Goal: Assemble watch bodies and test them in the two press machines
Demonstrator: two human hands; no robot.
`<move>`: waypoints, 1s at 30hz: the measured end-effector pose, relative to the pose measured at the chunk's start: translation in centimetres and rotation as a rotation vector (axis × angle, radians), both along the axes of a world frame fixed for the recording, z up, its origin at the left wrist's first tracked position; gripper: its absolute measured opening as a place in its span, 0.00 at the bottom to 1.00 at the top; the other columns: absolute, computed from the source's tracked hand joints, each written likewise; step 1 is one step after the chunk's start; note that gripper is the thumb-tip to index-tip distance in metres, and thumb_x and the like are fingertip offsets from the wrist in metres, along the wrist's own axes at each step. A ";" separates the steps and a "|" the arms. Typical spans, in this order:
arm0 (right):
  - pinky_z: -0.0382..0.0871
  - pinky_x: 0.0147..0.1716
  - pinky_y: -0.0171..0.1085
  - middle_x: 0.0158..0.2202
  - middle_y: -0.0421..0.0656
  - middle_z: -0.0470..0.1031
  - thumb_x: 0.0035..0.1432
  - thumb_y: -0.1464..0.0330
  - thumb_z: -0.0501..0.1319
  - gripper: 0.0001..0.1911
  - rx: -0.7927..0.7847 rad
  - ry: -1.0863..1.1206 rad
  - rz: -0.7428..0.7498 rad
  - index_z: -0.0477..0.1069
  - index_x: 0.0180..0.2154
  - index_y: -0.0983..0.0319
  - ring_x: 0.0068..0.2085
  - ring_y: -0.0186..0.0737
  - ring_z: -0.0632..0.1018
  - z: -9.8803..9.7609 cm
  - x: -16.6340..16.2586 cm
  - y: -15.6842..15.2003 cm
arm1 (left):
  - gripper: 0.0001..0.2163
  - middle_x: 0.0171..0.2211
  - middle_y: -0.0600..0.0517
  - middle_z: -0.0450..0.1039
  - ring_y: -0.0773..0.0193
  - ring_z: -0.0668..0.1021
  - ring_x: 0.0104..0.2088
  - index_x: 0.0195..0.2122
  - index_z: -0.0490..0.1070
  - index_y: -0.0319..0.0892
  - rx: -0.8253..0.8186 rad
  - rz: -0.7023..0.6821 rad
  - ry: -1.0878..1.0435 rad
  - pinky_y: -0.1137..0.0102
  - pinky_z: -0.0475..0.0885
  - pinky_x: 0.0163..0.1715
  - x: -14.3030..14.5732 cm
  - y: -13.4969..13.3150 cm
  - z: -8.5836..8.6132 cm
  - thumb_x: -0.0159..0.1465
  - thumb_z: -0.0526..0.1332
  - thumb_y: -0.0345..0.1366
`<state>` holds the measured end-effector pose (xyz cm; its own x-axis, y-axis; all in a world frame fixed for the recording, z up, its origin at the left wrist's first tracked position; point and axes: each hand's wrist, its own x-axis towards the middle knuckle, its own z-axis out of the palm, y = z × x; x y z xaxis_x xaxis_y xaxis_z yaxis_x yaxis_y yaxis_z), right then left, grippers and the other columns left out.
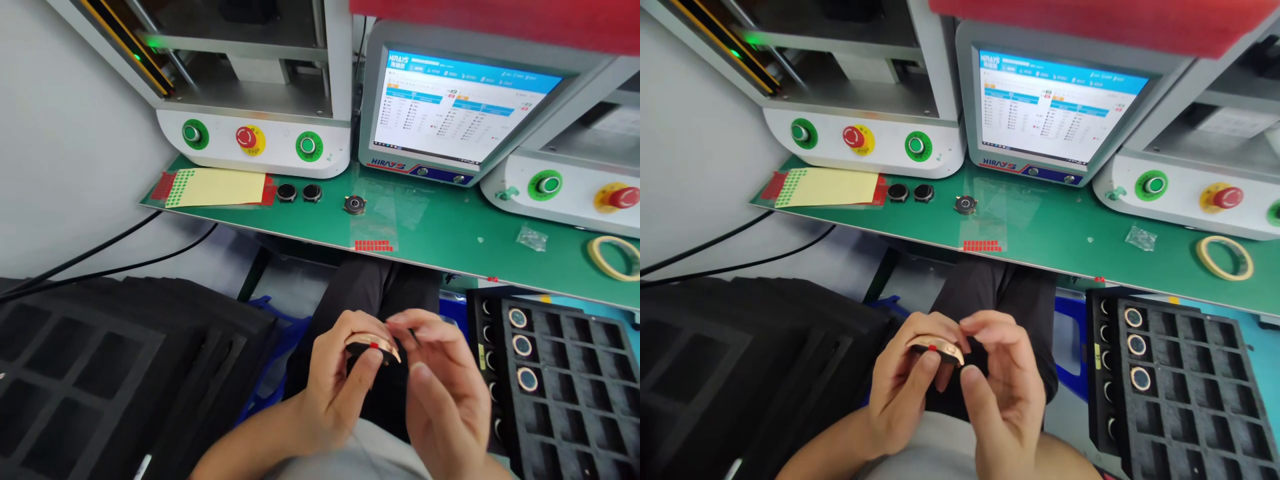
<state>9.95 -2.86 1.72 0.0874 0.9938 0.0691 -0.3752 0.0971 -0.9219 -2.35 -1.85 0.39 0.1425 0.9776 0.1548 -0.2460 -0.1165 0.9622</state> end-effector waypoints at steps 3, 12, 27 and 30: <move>0.74 0.49 0.38 0.50 0.44 0.71 0.65 0.69 0.59 0.10 -0.052 0.059 0.161 0.70 0.47 0.54 0.51 0.41 0.75 -0.3 -0.3 0.0 | 0.10 0.36 0.48 0.71 0.70 0.71 0.27 0.46 0.68 0.40 0.134 -0.015 0.060 0.75 0.69 0.27 0.1 0.2 0.1 0.70 0.54 0.38; 0.72 0.52 0.35 0.55 0.42 0.70 0.65 0.68 0.58 0.12 -0.127 0.198 0.265 0.70 0.50 0.52 0.56 0.40 0.74 0.2 -0.2 -0.4 | 0.08 0.32 0.50 0.75 0.68 0.78 0.30 0.46 0.66 0.39 0.410 0.085 0.348 0.75 0.75 0.32 0.6 0.6 0.8 0.71 0.52 0.35; 0.63 0.58 0.28 0.43 0.36 0.80 0.58 0.63 0.64 0.06 -0.222 0.386 0.026 0.78 0.39 0.52 0.49 0.30 0.78 0.2 -2.2 -0.2 | 0.10 0.37 0.44 0.79 0.63 0.82 0.42 0.43 0.68 0.36 0.678 0.175 0.632 0.73 0.79 0.42 0.7 1.3 0.5 0.71 0.49 0.33; 0.64 0.58 0.30 0.41 0.36 0.80 0.57 0.62 0.65 0.06 -0.268 0.403 0.002 0.78 0.38 0.52 0.48 0.31 0.78 0.1 -2.4 -0.4 | 0.11 0.37 0.42 0.79 0.61 0.82 0.44 0.44 0.68 0.34 0.701 0.182 0.638 0.71 0.79 0.43 0.7 1.4 0.4 0.71 0.49 0.32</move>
